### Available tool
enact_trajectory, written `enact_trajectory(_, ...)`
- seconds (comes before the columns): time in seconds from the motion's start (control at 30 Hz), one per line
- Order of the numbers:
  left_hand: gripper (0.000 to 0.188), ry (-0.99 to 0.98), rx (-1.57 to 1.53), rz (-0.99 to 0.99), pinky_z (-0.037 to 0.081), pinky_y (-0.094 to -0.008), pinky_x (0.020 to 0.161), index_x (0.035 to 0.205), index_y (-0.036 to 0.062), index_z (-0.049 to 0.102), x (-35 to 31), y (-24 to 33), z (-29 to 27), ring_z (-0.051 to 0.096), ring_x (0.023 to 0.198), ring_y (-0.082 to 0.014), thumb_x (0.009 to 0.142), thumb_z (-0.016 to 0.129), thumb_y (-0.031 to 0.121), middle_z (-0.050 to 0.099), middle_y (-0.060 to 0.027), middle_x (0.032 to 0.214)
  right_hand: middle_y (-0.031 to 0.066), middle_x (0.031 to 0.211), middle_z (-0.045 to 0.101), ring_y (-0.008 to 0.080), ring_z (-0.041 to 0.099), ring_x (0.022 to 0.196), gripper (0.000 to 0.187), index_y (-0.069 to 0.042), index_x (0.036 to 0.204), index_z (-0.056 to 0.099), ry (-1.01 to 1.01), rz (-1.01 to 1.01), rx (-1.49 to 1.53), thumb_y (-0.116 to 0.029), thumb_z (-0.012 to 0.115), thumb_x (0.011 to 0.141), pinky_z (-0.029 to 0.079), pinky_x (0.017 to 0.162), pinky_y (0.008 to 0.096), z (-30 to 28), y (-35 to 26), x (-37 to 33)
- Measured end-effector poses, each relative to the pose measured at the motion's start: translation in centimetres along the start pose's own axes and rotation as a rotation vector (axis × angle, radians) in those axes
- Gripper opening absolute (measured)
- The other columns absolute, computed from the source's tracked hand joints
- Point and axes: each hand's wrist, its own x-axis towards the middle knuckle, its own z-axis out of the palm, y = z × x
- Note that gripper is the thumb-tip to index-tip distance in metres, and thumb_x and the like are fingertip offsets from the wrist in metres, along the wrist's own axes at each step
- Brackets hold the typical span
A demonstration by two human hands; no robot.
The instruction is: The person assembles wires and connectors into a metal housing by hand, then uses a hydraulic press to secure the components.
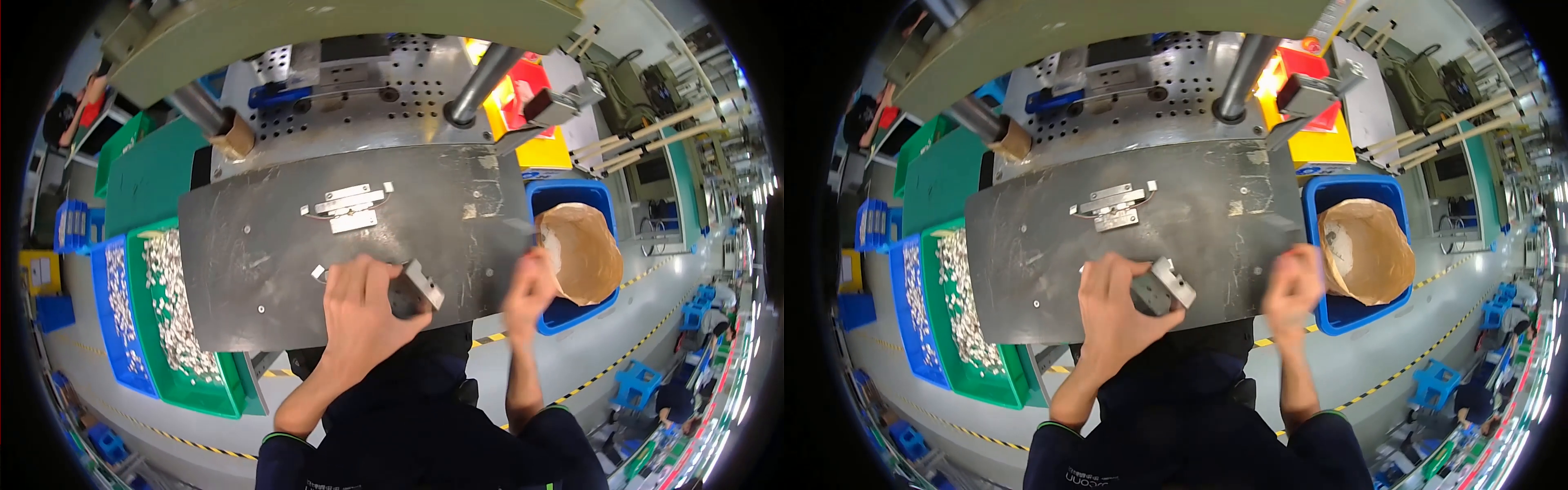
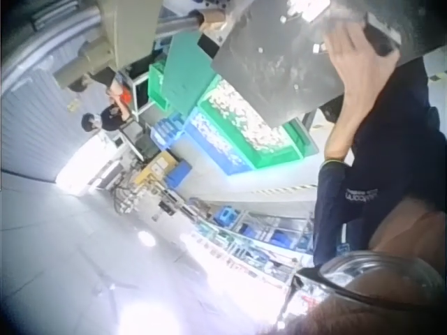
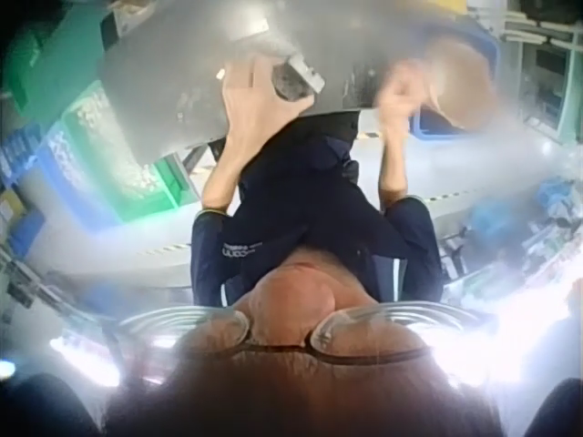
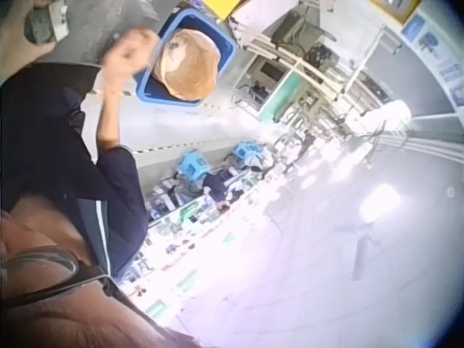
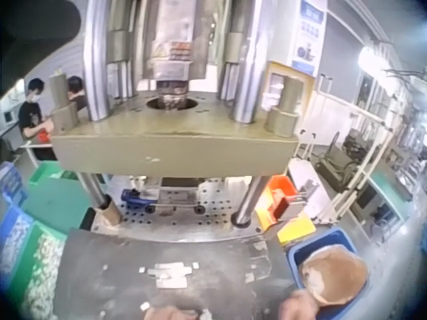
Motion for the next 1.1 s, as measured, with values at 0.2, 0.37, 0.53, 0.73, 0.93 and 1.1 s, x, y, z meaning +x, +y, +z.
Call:
enact_trajectory(0.2,0.050,-0.165,-0.177,0.064,0.046,-0.0395,0.085,0.100,0.0039,0.069,-3.5,-3.7,-2.1,0.063,0.083,-0.0278,0.057,0.091,0.019,0.061,-0.0068,0.089,0.0064,0.062,0.056,0.0170,0.057,0.064,0.050,0.005,0.076,0.064,0.016,0.460,-0.473,-0.035,0.063,0.105,0.046,0.064,0.0356,-10.9,22.0,3.5)
enact_trajectory(0.37,0.059,-0.271,-0.114,0.133,0.045,-0.0402,0.084,0.111,0.0053,0.073,-5.0,-5.8,-2.0,0.059,0.082,-0.0260,0.058,0.092,0.023,0.060,-0.0034,0.090,0.0105,0.070,0.069,0.0190,0.066,0.071,0.044,0.004,0.086,0.073,0.179,0.741,-0.178,-0.035,0.062,0.104,0.051,0.072,0.0353,-16.8,30.7,3.1)
enact_trajectory(0.53,0.064,-0.301,-0.084,0.158,0.045,-0.0413,0.085,0.119,0.0054,0.073,-5.7,-6.3,-1.6,0.058,0.091,-0.0259,0.061,0.092,0.025,0.060,-0.0030,0.099,0.0131,0.115,0.073,0.0268,0.066,0.105,0.022,0.001,0.086,0.066,0.000,0.064,-0.052,-0.014,0.063,0.102,0.049,0.094,0.0369,-3.7,9.9,3.5)
enact_trajectory(0.73,0.070,-0.285,-0.063,0.150,0.048,-0.0449,0.092,0.131,0.0072,0.066,-5.4,-5.8,-1.3,0.060,0.099,-0.0288,0.069,0.092,0.028,0.062,-0.0045,0.107,0.0125,0.130,0.065,0.0327,0.059,0.122,0.027,-0.007,0.111,0.065,-0.332,-0.306,-0.240,-0.006,0.075,0.086,0.037,0.106,0.0451,4.0,-2.2,3.3)
enact_trajectory(0.93,0.070,-0.260,-0.270,0.030,0.053,-0.0469,0.098,0.130,0.0043,0.060,-7.3,-7.1,-1.6,0.065,0.109,-0.0336,0.070,0.091,0.017,0.066,-0.0103,0.122,0.0098,0.133,0.065,0.0282,0.061,0.120,0.046,-0.014,0.123,0.072,-1.061,-0.628,0.042,-0.014,0.086,0.079,0.039,0.094,0.0416,4.8,-7.0,0.1)
enact_trajectory(1.1,0.062,-0.170,-0.397,0.081,0.055,-0.0479,0.095,0.121,0.0054,0.061,-6.0,-7.6,-2.4,0.067,0.105,-0.0360,0.070,0.094,0.016,0.071,-0.0115,0.122,0.0097,0.137,0.066,0.0267,0.064,0.115,0.040,-0.019,0.116,0.078,-1.022,-0.710,0.158,-0.023,0.087,0.078,0.037,0.088,0.0404,5.5,-6.6,0.8)
